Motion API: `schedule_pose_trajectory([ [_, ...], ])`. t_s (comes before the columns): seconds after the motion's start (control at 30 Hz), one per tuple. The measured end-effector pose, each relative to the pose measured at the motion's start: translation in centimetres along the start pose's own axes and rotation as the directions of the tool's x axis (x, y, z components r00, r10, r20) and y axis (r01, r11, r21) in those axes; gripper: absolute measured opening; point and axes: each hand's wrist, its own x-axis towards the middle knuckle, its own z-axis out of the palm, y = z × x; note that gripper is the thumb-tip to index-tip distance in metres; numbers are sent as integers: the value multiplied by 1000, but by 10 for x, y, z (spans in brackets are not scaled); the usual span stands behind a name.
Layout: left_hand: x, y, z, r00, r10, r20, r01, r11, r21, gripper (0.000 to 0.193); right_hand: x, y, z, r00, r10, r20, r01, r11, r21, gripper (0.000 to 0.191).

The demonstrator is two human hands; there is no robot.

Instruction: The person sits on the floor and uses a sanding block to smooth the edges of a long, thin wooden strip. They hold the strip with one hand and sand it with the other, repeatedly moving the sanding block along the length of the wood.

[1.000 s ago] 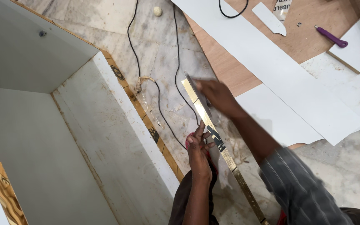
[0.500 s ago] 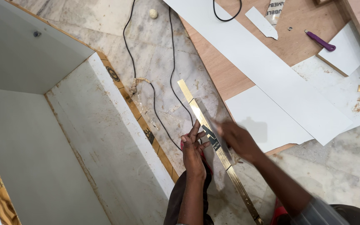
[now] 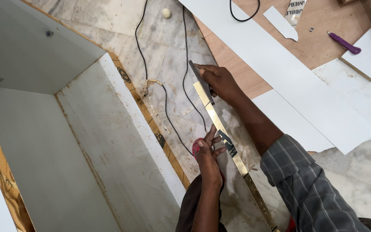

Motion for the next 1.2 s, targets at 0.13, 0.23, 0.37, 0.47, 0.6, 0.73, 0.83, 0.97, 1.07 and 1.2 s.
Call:
schedule_pose_trajectory([
  [0.13,3,-4,-1,1000,-9,-19,9,1000,-17,97,-3,-5,-1,1000,0,26,-2,997,75,51],
  [0.23,3,-7,-5,999,-25,-21,24,999,-33,93,-40,-4,-4,999,2,34,1,994,-112,55],
  [0.37,4,-9,-9,998,-52,-34,49,997,-67,90,-140,15,-9,993,112,23,-102,959,-264,62],
  [0.47,3,-10,-9,999,-45,-18,43,996,-83,88,-221,35,-16,963,267,13,-265,959,-103,57],
  [0.6,0,-10,-10,999,-35,8,36,998,-48,93,-210,43,-14,946,325,-11,-325,942,-87,53],
  [0.73,0,-9,-10,999,-24,23,24,1000,-18,96,-84,26,-6,1000,10,23,-5,975,-221,61],
  [0.83,2,-8,-10,999,14,31,-13,999,-40,97,-8,7,3,1000,1,7,-1,997,-77,60],
  [0.97,4,-8,-11,1000,5,25,-4,999,-40,98,-6,1,0,1000,6,9,-5,998,-70,61],
  [1.07,4,-8,-11,1000,-12,22,13,999,-35,98,-62,11,-9,998,49,31,-41,974,-222,58],
  [1.2,3,-10,-10,999,6,53,-4,999,-39,99,-162,22,-17,996,92,-8,-92,986,-140,56],
])
